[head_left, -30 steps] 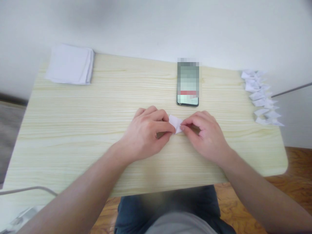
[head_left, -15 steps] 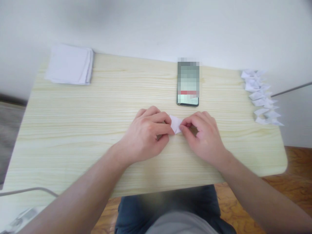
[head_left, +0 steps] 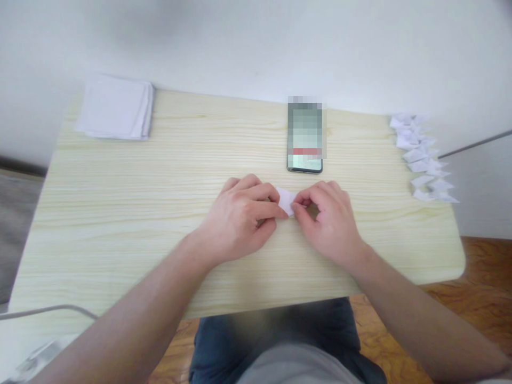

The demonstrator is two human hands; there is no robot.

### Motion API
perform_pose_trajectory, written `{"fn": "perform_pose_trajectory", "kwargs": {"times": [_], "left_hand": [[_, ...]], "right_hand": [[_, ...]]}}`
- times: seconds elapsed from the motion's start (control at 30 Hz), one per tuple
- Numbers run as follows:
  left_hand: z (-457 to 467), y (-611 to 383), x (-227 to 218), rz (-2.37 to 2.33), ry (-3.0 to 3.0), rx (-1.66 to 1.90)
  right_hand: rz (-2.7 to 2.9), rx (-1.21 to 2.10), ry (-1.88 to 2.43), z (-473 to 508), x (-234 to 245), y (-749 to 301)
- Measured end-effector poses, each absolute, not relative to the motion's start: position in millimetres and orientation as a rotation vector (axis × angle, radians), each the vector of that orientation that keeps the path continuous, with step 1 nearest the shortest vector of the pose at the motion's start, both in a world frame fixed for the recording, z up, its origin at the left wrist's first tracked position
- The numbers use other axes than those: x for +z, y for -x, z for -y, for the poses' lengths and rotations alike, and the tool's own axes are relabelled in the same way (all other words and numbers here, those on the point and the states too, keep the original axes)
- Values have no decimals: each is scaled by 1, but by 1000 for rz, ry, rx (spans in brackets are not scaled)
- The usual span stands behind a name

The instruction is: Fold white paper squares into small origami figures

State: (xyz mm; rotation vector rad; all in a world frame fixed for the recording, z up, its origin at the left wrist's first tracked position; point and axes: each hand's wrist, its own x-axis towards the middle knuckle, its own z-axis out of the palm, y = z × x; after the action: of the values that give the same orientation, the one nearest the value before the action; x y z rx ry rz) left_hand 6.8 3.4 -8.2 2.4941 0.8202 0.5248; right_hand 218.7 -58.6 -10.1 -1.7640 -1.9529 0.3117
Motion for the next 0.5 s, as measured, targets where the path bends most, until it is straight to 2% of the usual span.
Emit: {"fn": "perform_pose_trajectory", "kwargs": {"times": [0.33,0.5], "left_hand": [[-1,-7,-9,-776,-2569,531],[-1,-8,-11,-795,-2505,568]], "right_hand": [[1905,292,1773,58,-13,-216],[1837,151,1808,61,-18,-216]]}}
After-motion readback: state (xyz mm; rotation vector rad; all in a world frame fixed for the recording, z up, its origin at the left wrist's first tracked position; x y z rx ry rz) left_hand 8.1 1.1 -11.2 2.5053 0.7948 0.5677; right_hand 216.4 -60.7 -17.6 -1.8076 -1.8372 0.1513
